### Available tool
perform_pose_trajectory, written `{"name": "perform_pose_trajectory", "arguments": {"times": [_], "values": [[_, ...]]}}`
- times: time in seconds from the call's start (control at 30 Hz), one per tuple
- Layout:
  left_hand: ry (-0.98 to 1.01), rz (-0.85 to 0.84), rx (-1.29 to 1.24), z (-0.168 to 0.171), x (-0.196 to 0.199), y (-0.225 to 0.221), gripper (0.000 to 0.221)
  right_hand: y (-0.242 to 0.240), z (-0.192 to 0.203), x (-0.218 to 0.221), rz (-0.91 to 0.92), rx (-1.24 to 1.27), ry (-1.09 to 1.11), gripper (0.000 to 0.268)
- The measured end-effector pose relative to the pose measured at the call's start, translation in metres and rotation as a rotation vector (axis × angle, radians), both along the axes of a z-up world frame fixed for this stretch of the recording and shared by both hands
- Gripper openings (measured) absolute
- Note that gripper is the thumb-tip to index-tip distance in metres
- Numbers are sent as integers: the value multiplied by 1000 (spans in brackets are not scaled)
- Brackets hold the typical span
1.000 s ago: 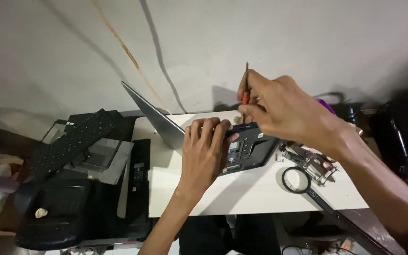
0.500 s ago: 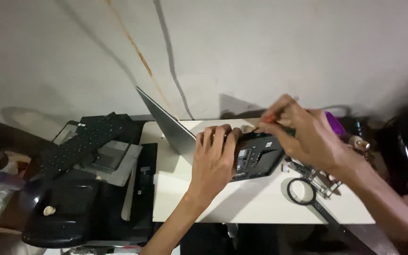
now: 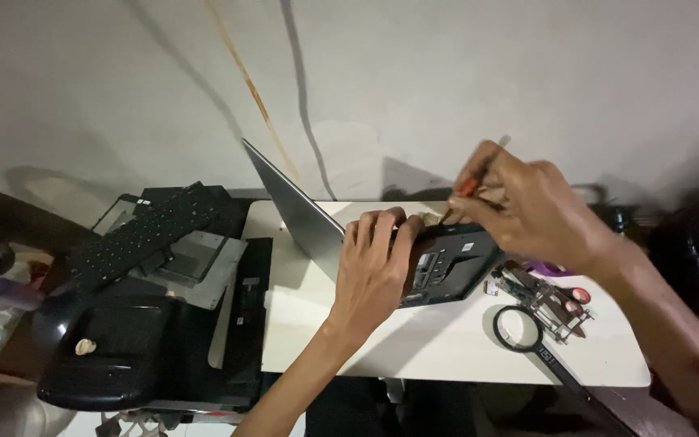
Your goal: The person is disassembling a laptop to replace the palm rest, involving unscrewing internal components and prying the top cover.
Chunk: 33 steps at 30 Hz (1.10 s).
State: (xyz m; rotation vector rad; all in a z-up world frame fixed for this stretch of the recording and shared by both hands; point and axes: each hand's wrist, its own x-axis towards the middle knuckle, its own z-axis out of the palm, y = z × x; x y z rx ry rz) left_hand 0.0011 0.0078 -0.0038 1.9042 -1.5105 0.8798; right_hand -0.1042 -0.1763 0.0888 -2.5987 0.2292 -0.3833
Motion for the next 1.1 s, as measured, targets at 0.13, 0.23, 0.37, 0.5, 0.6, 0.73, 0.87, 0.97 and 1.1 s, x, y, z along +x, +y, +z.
{"name": "perform_pose_trajectory", "arguments": {"times": [0.13, 0.23, 0.37, 0.5, 0.6, 0.73, 0.87, 0.97, 1.1], "values": [[-7, 16, -15, -2, 0, -3, 22, -1, 25, 18, 3, 74, 236, 18], [-5, 19, -10, -2, 1, -3, 21, 2, 32, 22, 7, 100, 278, 18], [11, -1, 1, -1, 2, -3, 26, -8, 16, 17, 27, -14, 210, 21], [12, -2, -14, -2, 3, -5, 26, 11, 5, -3, -73, 123, 297, 13], [29, 23, 8, -3, 1, -7, 18, 3, -45, -25, 191, -101, -139, 10], [71, -37, -38, 0, -1, -7, 16, 0, -85, -38, 51, -424, -219, 20], [49, -18, -64, -6, -3, -11, 19, 25, -58, -36, -87, -167, -492, 10], [35, 9, -102, -12, -3, -18, 20, 4, -44, -25, 4, -47, -429, 13], [-2, 11, -98, -8, -5, -19, 20, -8, -16, -14, 168, 119, -316, 19]]}}
